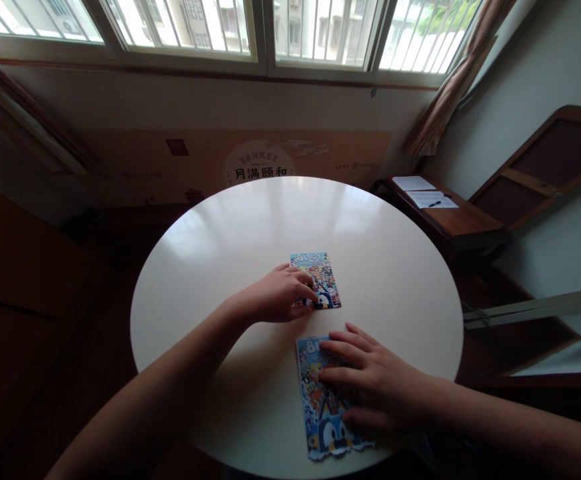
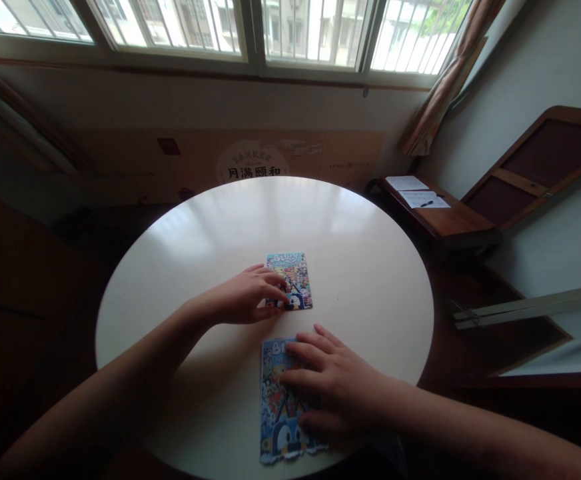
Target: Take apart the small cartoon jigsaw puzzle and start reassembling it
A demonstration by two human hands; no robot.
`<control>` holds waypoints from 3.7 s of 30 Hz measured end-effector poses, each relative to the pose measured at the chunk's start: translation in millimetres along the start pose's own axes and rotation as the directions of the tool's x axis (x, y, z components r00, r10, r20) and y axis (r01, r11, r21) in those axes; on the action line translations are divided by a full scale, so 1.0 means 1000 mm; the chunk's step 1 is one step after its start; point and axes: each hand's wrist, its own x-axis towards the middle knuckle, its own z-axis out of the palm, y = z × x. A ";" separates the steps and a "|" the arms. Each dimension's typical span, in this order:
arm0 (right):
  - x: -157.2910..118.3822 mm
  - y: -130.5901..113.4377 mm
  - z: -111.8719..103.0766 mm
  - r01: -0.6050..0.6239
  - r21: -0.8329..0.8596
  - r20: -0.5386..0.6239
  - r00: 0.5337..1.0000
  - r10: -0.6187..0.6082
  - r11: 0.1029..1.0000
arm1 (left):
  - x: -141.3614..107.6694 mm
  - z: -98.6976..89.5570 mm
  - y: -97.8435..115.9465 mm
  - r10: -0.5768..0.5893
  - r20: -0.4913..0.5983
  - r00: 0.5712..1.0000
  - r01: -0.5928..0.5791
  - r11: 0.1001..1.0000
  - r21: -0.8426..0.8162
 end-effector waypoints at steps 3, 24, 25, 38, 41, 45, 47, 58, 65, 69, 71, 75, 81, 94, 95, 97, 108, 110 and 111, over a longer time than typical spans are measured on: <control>-0.001 0.001 -0.001 0.041 -0.020 -0.010 0.999 -0.041 0.999 | -0.001 -0.002 0.003 0.002 0.003 1.000 -0.002 1.000 -0.012; 0.122 0.137 -0.046 -0.231 -0.048 -0.268 0.940 0.210 0.972 | 0.002 0.036 -0.071 -0.486 -0.356 0.798 0.523 0.852 0.010; 0.122 0.137 -0.044 -0.227 -0.058 -0.267 0.942 0.204 0.972 | 0.002 0.037 -0.068 -0.480 -0.372 0.794 0.524 0.852 0.017; 0.120 0.140 -0.040 -0.282 -0.058 -0.306 0.918 0.251 0.958 | 0.035 0.007 -0.051 -0.599 -0.242 0.763 0.644 0.736 0.209; 0.120 0.141 -0.039 -0.282 -0.062 -0.305 0.919 0.251 0.957 | 0.034 0.007 -0.053 -0.610 -0.270 0.745 0.660 0.733 0.165; 0.119 0.140 -0.040 -0.261 -0.082 -0.285 0.931 0.228 0.962 | 0.029 0.010 -0.051 -0.596 -0.289 0.749 0.649 0.749 0.135; 0.118 0.138 -0.041 -0.236 -0.085 -0.277 0.939 0.205 0.968 | 0.028 0.010 -0.050 -0.610 -0.278 0.742 0.657 0.743 0.126; 0.115 0.137 -0.040 -0.156 -0.094 -0.331 0.936 0.117 0.983 | 0.025 0.011 -0.053 -0.637 -0.227 0.737 0.654 0.757 -0.001; 0.117 0.131 -0.038 -0.129 -0.099 -0.343 0.935 0.087 0.987 | 0.023 0.010 -0.053 -0.639 -0.209 0.740 0.643 0.764 -0.058; 0.119 0.130 -0.035 -0.118 -0.135 -0.346 0.936 0.065 0.984 | 0.021 0.011 -0.054 -0.639 -0.206 0.741 0.638 0.766 -0.080; 0.121 0.131 -0.036 -0.115 -0.152 -0.341 0.938 0.058 0.982 | 0.020 0.011 -0.055 -0.642 -0.207 0.739 0.639 0.764 -0.087; 0.130 0.133 -0.041 -0.065 -0.163 -0.298 0.954 0.014 0.985 | 0.019 0.008 -0.055 -0.644 -0.201 0.738 0.638 0.763 -0.101; 0.142 0.132 -0.041 -0.085 -0.176 -0.323 0.946 0.024 0.981 | 0.018 0.009 -0.058 -0.651 -0.205 0.731 0.636 0.759 -0.139; 0.133 0.134 -0.040 -0.025 -0.159 -0.304 0.952 -0.025 0.987 | 0.021 0.006 -0.051 -0.663 -0.156 0.732 0.660 0.747 -0.075; 0.134 0.133 -0.040 -0.029 -0.162 -0.307 0.952 -0.022 0.986 | 0.022 0.006 -0.051 -0.666 -0.157 0.729 0.663 0.744 -0.080; 0.134 0.132 -0.040 -0.034 -0.165 -0.312 0.950 -0.020 0.986 | 0.022 0.007 -0.052 -0.670 -0.162 0.725 0.664 0.742 -0.098; 0.133 0.133 -0.039 -0.042 -0.160 -0.309 0.951 -0.010 0.986 | 0.018 0.007 -0.058 -0.634 -0.182 0.752 0.619 0.774 -0.137; 0.133 0.132 -0.040 -0.038 -0.157 -0.313 0.950 -0.013 0.987 | 0.017 0.008 -0.059 -0.615 -0.193 0.765 0.603 0.789 -0.122; 0.133 0.132 -0.040 -0.036 -0.156 -0.316 0.949 -0.015 0.987 | 0.017 0.009 -0.059 -0.606 -0.199 0.771 0.596 0.795 -0.112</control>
